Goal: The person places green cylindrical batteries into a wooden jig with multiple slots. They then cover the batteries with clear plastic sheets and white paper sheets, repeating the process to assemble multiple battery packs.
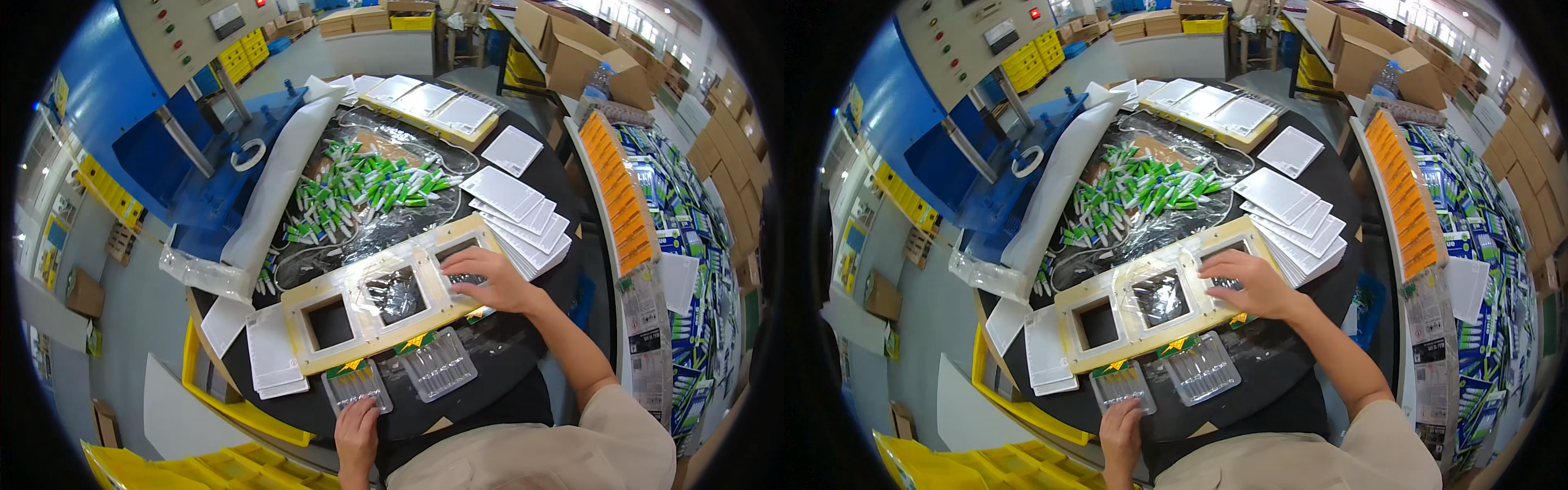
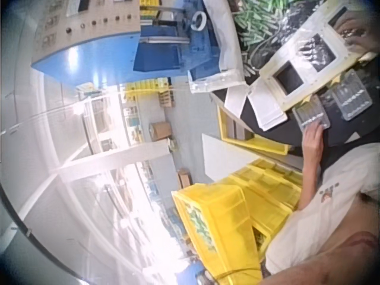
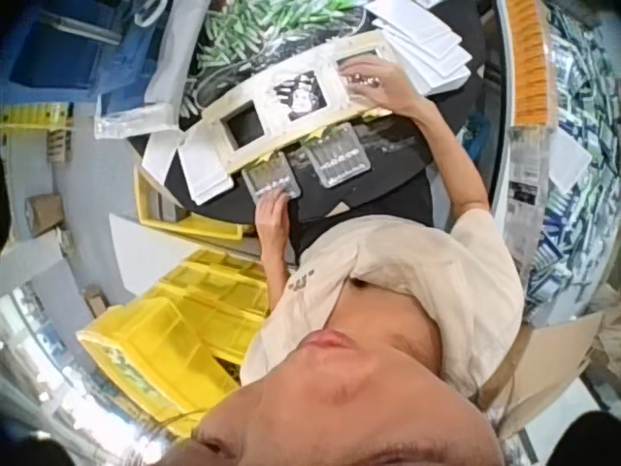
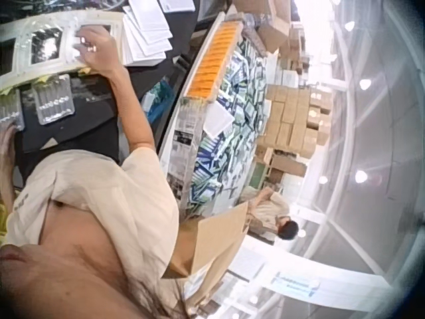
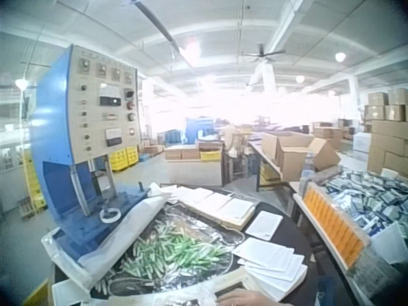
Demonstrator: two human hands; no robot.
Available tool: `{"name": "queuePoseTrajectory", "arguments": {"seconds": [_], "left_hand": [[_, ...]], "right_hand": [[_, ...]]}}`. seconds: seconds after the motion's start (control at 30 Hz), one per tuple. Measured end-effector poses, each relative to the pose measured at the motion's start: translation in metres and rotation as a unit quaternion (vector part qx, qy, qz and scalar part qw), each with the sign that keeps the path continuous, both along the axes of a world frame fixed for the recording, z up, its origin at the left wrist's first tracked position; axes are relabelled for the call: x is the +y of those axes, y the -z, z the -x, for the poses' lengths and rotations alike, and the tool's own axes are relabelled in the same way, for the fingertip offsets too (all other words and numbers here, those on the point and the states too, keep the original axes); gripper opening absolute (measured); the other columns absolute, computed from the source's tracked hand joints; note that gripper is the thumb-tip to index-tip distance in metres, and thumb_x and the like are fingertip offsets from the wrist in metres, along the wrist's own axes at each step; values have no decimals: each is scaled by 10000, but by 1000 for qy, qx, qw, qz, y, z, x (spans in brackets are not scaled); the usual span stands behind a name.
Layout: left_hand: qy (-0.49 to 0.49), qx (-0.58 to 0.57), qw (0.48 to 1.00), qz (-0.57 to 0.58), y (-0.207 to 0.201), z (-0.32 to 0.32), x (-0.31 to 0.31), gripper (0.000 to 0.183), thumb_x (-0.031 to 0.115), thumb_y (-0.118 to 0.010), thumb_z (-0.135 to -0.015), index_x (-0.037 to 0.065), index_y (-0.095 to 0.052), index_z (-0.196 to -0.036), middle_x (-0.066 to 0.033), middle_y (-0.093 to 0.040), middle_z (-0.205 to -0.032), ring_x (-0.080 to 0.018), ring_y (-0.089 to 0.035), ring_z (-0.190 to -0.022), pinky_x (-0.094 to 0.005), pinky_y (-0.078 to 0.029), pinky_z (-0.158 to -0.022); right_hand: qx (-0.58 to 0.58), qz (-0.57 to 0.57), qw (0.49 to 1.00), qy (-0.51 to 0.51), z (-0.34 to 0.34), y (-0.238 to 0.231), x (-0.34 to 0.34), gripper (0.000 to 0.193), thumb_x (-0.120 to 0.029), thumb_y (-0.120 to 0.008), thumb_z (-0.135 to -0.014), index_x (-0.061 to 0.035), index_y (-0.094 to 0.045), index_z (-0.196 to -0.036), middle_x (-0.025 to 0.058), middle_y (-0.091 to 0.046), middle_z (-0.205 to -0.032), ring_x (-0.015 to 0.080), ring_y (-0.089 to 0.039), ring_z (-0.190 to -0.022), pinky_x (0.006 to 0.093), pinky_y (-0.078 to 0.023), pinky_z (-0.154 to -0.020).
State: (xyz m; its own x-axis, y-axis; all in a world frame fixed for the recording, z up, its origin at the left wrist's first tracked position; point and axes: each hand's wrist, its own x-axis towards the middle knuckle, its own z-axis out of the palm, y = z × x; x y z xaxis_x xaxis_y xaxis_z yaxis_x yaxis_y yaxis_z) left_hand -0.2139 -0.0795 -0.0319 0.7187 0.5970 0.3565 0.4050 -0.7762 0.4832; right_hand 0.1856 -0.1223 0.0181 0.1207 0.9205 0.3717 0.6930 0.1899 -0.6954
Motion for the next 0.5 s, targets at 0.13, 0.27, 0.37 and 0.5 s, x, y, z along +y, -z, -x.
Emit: {"name": "queuePoseTrajectory", "arguments": {"seconds": [0.13, 0.27, 0.37, 0.5], "left_hand": [[-3, -9, 1000, 18, 3, 1, -1, 188, -32, -721, -824, 45, -679, -991, -85, -721, -1130, -294, -693, -1115, -460, -530, -997], [-8, -25, 999, 21, 6, 1, -1, 216, -29, -748, -808, 45, -682, -1000, -84, -721, -1126, -290, -694, -1104, -455, -531, -989], [-12, -40, 999, 29, 8, 0, -2, 213, -22, -756, -818, 43, -681, -1006, -82, -721, -1124, -289, -695, -1095, -452, -532, -971], [-24, -55, 998, 29, 9, -3, -3, 218, -18, -770, -810, 43, -686, -1001, -84, -722, -1128, -287, -693, -1100, -445, -525, -966]], "right_hand": [[-300, -79, 947, -84, 39, 3, 73, 588, -394, -669, -968, -188, -514, -1497, 100, -414, -1606, 321, -412, -1463, 508, -319, -1222], [-344, 71, 928, -127, 64, 12, 98, 608, -505, -527, -1027, -210, -438, -1552, 105, -338, -1653, 338, -304, -1535, 584, -221, -1248], [-376, 145, 914, -50, 80, 20, 77, 682, -552, -546, -1002, -199, -417, -1571, 128, -399, -1618, 350, -333, -1514, 628, -223, -1219], [-348, 151, 925, 28, 91, 26, 75, 710, -529, -582, -984, -160, -415, -1568, 163, -391, -1615, 363, -339, -1508, 632, -229, -1213]]}}
